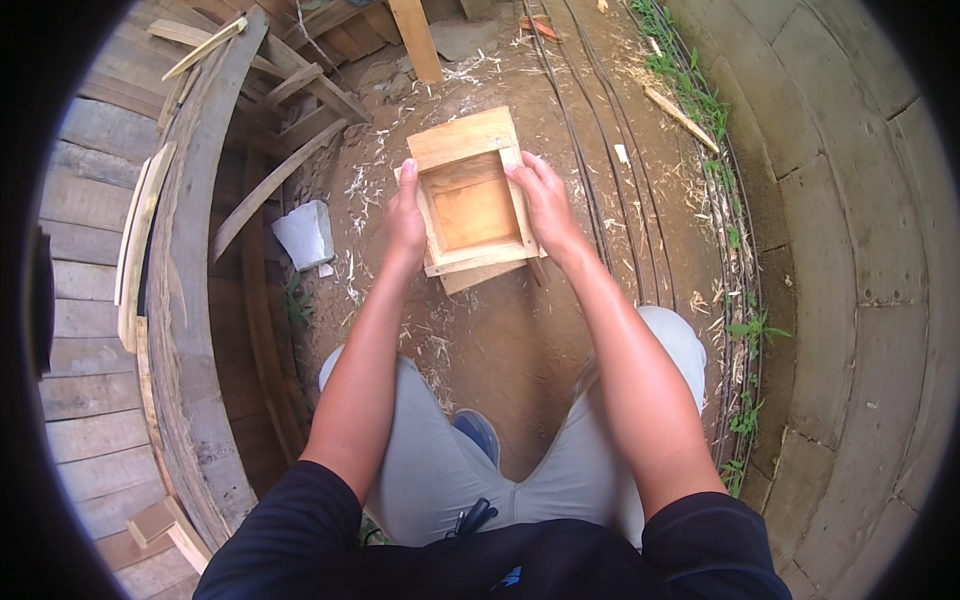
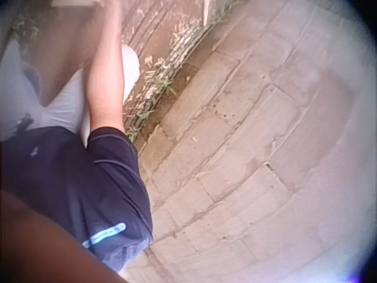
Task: The person assembles a small wooden box by fitting pre-cut wooden pieces together. They use a hammer to tap the joints and a knife to trim excess wood from the edges.
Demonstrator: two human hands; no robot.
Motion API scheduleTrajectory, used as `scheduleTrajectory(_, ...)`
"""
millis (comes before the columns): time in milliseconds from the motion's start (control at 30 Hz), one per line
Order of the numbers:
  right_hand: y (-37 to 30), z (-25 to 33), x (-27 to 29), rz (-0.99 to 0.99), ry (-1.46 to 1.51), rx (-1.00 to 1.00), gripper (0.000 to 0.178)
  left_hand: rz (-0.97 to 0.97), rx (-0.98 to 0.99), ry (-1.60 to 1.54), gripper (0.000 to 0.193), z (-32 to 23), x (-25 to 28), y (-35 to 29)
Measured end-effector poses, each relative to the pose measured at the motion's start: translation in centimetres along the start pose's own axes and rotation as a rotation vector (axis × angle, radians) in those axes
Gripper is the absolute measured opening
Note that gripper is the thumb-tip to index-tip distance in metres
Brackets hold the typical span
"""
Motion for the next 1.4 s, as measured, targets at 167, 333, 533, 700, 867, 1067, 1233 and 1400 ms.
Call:
scheduleTrajectory(167, -1.0, 0.1, 0.0, -0.136, -0.133, -0.046, 0.073, -0.028, 0.058, 0.088, 0.094, 0.1, -0.8, -1.2)
scheduleTrajectory(333, -0.4, -1.0, 1.0, -0.128, -0.169, -0.016, 0.072, 0.045, 0.14, 0.071, 0.094, 1.0, -1.9, -0.9)
scheduleTrajectory(533, -1.2, -0.6, 0.1, -0.152, -0.225, -0.006, 0.068, -0.015, 0.177, 0.017, 0.091, 3.1, -1.2, -0.3)
scheduleTrajectory(700, -0.8, -1.1, 0.1, -0.105, -0.21, 0.009, 0.069, -0.001, 0.189, -0.021, 0.089, 2.5, -1.4, -0.4)
scheduleTrajectory(867, -1.4, -0.7, -0.1, -0.153, -0.248, -0.046, 0.07, -0.057, 0.175, -0.043, 0.085, 2.3, -0.9, -0.6)
scheduleTrajectory(1067, -1.0, -1.5, 0.5, -0.171, -0.218, 0.026, 0.077, -0.062, 0.204, 0.008, 0.088, 2.0, -0.8, -1.3)
scheduleTrajectory(1233, -1.5, -1.9, 1.0, -0.243, -0.322, -0.056, 0.078, -0.058, 0.215, 0.076, 0.089, 2.3, -0.8, -1.0)
scheduleTrajectory(1400, -1.8, -1.5, 0.9, -0.246, -0.342, -0.1, 0.076, -0.058, 0.226, 0.057, 0.089, 4.0, -0.8, -0.1)
Point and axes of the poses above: each hand's wrist, its own y-axis towards the middle knuckle, its own x-axis out of the back of the hand, z = x × y, the point moved 9 cm from there along y, towards the middle knuckle
